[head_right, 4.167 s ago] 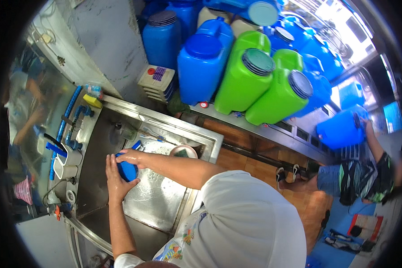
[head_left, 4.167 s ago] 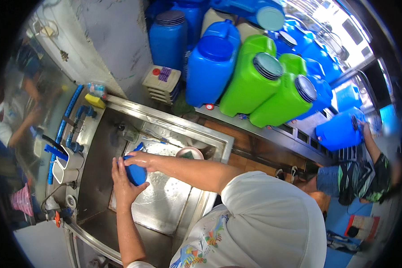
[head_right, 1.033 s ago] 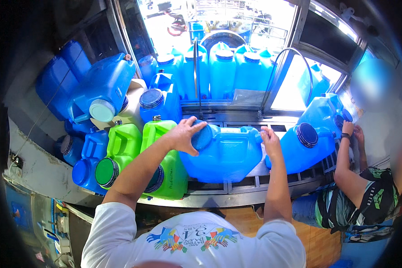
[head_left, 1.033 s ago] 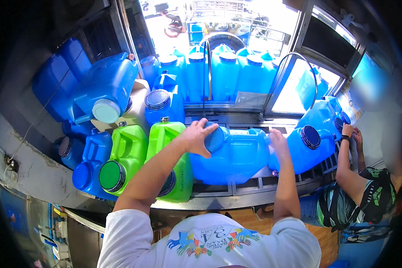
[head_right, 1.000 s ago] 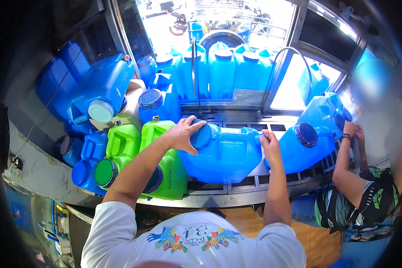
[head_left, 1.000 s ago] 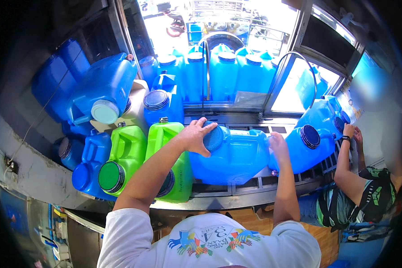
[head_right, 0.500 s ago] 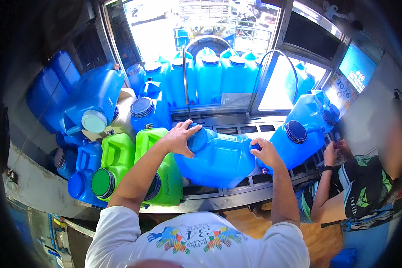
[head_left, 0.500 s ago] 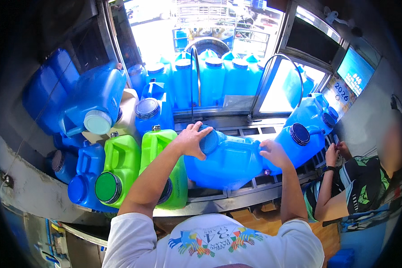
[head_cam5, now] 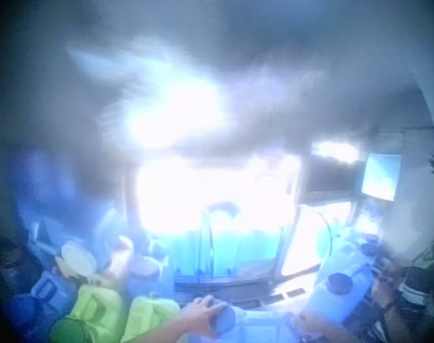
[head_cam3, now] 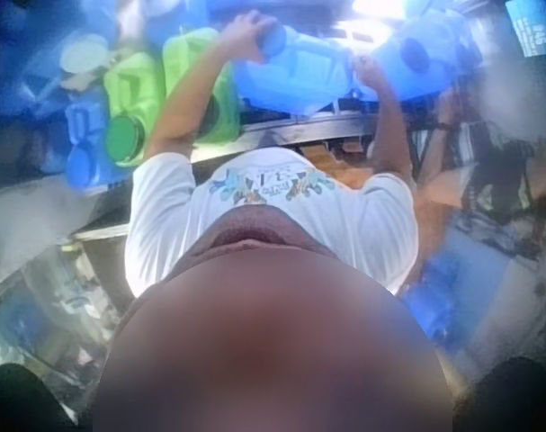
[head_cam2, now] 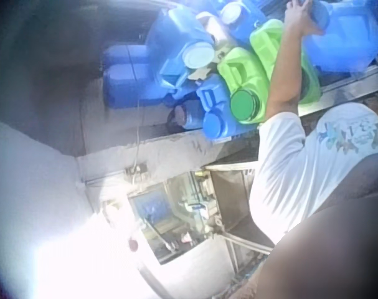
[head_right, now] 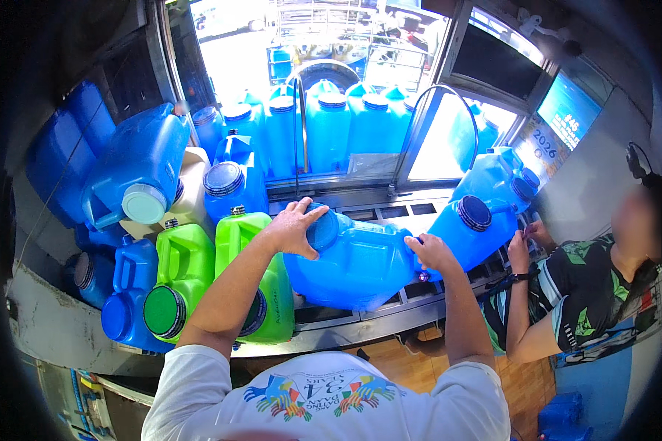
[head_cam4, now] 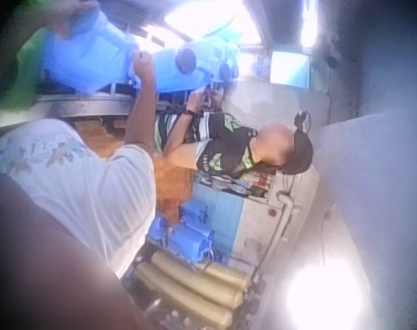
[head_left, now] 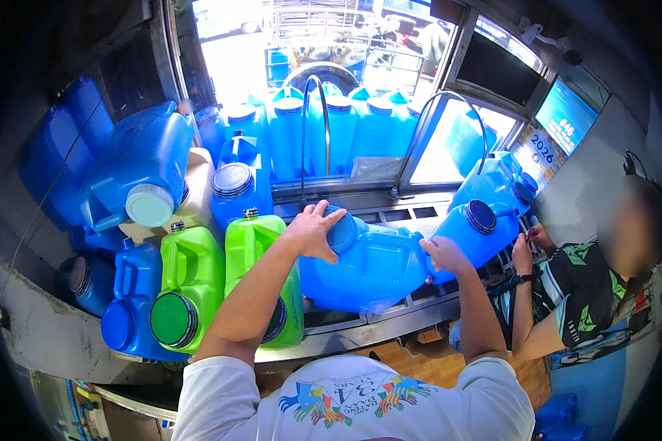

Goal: The person washes a blue plastic jerrycan in a stainless steel sink. They rinse the jerrycan under running water, scrub the exterior and interior with a brush and sponge, and rinse again. The jerrycan is handled one at a time and placed back on the counter after cleaning.

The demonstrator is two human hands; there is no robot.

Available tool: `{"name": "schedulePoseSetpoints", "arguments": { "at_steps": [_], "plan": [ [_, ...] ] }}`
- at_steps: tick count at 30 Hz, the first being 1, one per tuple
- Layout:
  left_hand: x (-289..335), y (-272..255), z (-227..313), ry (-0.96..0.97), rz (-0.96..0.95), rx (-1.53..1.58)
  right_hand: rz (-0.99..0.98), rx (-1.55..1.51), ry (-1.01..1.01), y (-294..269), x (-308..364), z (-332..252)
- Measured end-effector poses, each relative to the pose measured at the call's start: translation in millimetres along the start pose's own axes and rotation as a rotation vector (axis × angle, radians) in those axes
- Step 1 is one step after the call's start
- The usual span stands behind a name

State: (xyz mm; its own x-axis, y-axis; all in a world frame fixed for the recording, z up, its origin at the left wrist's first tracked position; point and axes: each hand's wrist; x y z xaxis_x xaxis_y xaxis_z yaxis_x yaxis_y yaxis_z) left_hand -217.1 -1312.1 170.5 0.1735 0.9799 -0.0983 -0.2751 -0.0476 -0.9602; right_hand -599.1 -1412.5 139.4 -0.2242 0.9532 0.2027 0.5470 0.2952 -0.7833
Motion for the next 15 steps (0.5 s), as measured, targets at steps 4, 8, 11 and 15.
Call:
{"name": "schedulePoseSetpoints", "arguments": {
  "at_steps": [4,8,11,15],
  "plan": [
    [-0.9,2.5,-3.9,0.012,0.026,0.007,0.159,0.063,-0.350,3.1,-6.4,1.9],
    [1.1,6.8,-5.1,0.040,0.087,0.009,0.010,0.148,-0.272,8.2,-11.2,7.8],
    [0.3,6.4,-4.9,0.022,0.076,0.042,0.041,0.080,-0.193,9.4,-8.6,8.3],
    [-0.8,0.9,-3.5,-0.016,0.012,0.035,0.039,-0.103,-0.167,9.2,0.1,2.9]
  ]
}}
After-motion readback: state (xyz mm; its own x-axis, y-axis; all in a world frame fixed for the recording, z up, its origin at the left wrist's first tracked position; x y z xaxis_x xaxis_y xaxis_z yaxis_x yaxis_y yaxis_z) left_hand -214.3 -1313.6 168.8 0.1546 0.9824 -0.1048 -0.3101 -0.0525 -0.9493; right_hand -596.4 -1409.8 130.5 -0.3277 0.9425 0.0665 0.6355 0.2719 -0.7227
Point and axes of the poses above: each hand's wrist, its own x-axis away from the middle knuckle, its own y-axis out of the palm, z = x × y, and after that the axes turned 7 degrees about z, right-handed
